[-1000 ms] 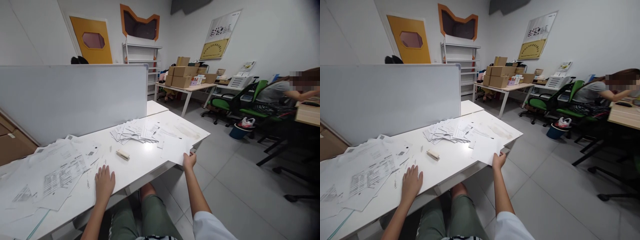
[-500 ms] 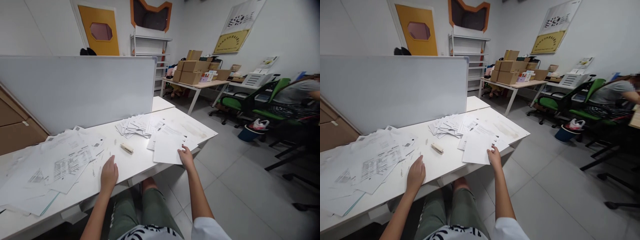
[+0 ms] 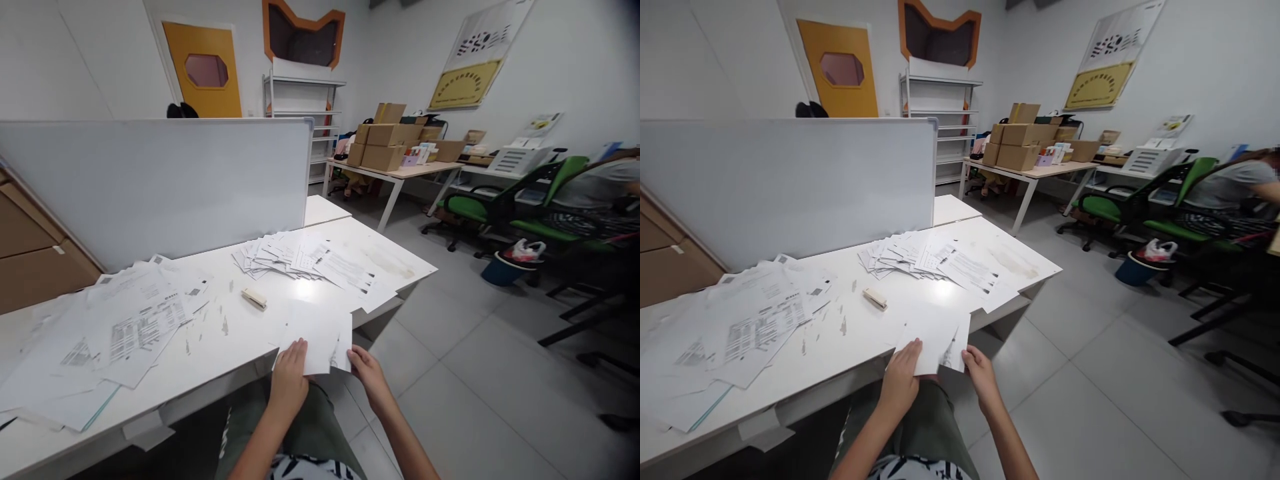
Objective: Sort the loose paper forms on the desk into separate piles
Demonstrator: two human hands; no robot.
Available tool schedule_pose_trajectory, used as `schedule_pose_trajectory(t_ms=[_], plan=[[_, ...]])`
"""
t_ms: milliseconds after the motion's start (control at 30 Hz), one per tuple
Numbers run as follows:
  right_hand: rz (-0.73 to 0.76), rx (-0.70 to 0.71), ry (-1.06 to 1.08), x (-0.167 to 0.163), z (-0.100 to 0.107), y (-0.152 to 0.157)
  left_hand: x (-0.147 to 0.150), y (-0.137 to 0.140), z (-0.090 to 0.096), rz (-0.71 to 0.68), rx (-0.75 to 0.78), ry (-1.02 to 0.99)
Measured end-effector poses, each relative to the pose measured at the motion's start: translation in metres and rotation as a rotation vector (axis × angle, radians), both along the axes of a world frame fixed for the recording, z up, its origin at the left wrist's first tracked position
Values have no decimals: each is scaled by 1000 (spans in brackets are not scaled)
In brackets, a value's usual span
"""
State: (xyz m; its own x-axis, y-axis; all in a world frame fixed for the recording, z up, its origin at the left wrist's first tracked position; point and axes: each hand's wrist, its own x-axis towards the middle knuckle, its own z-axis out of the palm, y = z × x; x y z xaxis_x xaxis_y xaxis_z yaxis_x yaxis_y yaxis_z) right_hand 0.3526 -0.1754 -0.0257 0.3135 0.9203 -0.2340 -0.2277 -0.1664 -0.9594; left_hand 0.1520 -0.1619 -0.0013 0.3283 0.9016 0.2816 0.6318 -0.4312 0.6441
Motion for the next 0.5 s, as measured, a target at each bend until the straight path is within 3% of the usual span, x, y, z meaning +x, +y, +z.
schedule_pose_trajectory(t_ms=[167,233,300,367,500], plan=[[-105,17,-94,39,-9,-7,-16,-12,26,483,-346,-818],[-101,-2,-94,40,-7,-5,-20,-14,36,484,-531,-1011],[-30,-4,-84,34,-1,-1,-23,-13,41,430,-708,-1064],[83,8,-67,24,7,3,-25,-11,38,435,-790,-1065],[262,1,-9,7,15,10,-33,-13,17,516,-661,-967]])
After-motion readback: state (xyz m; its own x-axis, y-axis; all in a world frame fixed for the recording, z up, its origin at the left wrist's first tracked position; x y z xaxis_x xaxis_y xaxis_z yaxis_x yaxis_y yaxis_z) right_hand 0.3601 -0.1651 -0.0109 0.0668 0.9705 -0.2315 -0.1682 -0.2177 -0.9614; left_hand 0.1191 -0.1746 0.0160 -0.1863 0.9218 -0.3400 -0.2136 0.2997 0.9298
